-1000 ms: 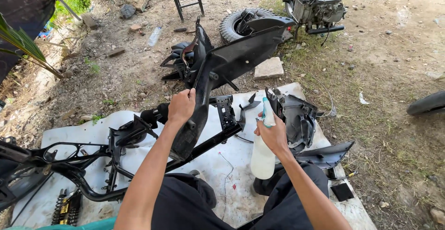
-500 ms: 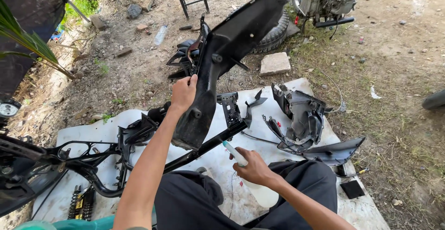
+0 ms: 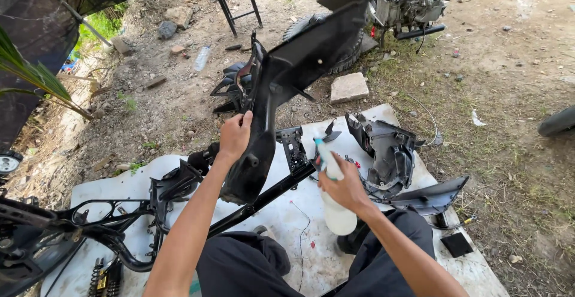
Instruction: The person sprays a liquid from a white bottle onto a black motorcycle frame and then wipes it with a dark cloth. They dip the cloth into a green bucket of water to rinse it and continue scrubbing the frame and a separate black plastic part. The person flips the parts over to clean different sides.
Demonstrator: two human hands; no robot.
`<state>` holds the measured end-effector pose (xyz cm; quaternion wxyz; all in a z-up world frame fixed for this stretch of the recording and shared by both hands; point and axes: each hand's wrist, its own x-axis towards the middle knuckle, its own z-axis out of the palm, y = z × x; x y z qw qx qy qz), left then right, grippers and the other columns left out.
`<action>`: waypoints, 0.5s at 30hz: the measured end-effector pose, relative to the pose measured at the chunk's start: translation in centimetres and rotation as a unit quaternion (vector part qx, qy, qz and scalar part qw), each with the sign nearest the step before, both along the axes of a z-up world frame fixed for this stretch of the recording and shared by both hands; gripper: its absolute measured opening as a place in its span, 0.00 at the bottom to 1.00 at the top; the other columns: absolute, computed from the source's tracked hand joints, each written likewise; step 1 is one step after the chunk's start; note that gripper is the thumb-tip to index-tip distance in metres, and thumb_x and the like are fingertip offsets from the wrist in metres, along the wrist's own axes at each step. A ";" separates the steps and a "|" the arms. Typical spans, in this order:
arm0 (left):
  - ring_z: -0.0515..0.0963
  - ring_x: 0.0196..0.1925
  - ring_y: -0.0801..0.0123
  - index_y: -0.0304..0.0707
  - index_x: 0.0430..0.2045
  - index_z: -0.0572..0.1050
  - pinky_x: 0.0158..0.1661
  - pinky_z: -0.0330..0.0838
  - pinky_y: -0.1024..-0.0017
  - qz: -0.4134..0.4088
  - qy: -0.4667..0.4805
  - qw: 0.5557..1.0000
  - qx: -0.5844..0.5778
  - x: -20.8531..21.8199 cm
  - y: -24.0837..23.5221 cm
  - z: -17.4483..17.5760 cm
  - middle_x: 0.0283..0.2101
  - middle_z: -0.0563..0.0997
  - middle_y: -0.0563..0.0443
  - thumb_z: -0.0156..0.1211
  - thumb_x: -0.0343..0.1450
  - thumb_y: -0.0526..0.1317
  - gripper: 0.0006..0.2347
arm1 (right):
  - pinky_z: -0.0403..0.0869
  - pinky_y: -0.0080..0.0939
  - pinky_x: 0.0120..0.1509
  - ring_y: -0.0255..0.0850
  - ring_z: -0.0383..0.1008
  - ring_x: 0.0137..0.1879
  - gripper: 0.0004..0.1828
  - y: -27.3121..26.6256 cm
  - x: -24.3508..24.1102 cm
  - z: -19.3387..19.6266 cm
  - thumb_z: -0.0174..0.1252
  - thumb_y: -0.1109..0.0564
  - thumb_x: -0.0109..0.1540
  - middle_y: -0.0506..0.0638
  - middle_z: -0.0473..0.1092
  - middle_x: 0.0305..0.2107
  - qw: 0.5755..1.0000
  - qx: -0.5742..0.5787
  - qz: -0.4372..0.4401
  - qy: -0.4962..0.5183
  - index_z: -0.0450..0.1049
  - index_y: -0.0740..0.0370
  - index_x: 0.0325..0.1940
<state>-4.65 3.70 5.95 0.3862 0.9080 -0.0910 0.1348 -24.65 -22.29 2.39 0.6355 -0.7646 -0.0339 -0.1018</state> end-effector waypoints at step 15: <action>0.81 0.41 0.36 0.32 0.31 0.81 0.42 0.73 0.46 0.048 0.040 0.995 0.074 -3.0 -1.8 -1.6 0.33 0.83 0.32 0.48 0.77 0.55 0.23 | 0.73 0.38 0.33 0.36 0.74 0.27 0.11 -6.0 2.1 -1.0 0.53 0.70 0.58 0.49 0.71 0.20 0.977 0.108 -0.179 -0.035 0.69 0.70 0.44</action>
